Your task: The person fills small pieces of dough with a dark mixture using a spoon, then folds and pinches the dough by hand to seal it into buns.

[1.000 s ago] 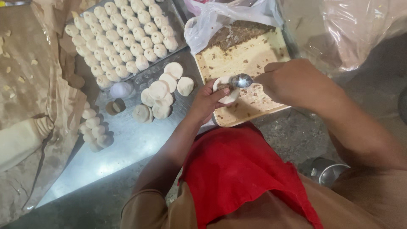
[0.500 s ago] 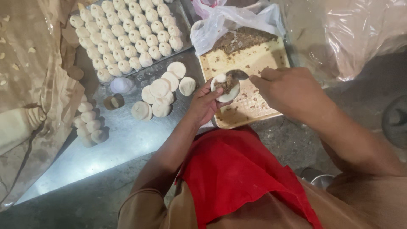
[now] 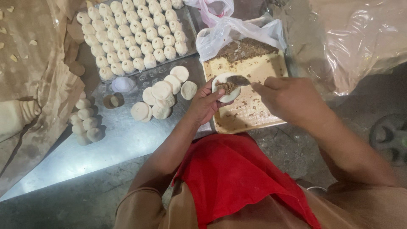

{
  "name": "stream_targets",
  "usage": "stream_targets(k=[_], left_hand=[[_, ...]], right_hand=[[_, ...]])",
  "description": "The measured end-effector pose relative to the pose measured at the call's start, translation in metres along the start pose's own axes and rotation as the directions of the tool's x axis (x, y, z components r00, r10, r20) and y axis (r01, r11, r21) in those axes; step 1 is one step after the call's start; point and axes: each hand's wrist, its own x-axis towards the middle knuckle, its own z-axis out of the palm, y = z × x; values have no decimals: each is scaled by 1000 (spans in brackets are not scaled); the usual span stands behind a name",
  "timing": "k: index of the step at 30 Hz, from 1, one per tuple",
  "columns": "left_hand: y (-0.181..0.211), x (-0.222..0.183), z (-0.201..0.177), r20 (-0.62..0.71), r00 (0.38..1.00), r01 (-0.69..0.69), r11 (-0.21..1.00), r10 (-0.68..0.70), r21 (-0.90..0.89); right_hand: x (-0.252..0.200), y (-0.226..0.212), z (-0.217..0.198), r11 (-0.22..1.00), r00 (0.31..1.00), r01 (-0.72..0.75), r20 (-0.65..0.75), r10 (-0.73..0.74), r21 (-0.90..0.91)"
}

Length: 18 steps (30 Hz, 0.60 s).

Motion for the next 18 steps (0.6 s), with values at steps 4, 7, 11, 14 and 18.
stream_targets(k=[4,7,11,14,18], left_hand=[[0,-4,0,-28,999,-19,1000,20,14],[-3,-4,-1,-57,998,-11,999,13,31],[-6,-8,-2,-123,992,-7,997,16,75],[-5,-14,-2,-181,983,-3,994,23,112],[-1,-33,-9,-224,973,-23,989,55,144]], right_hand=[[5,-4,8,998,999,37,21,-38,50],[4,-6,9,993,999,34,-7,-34,111],[1,-6,16,985,997,-78,1,79,156],[-26,5,32,918,952,-283,-39,305,278],[-75,4,122,539,691,-714,323,647,447]])
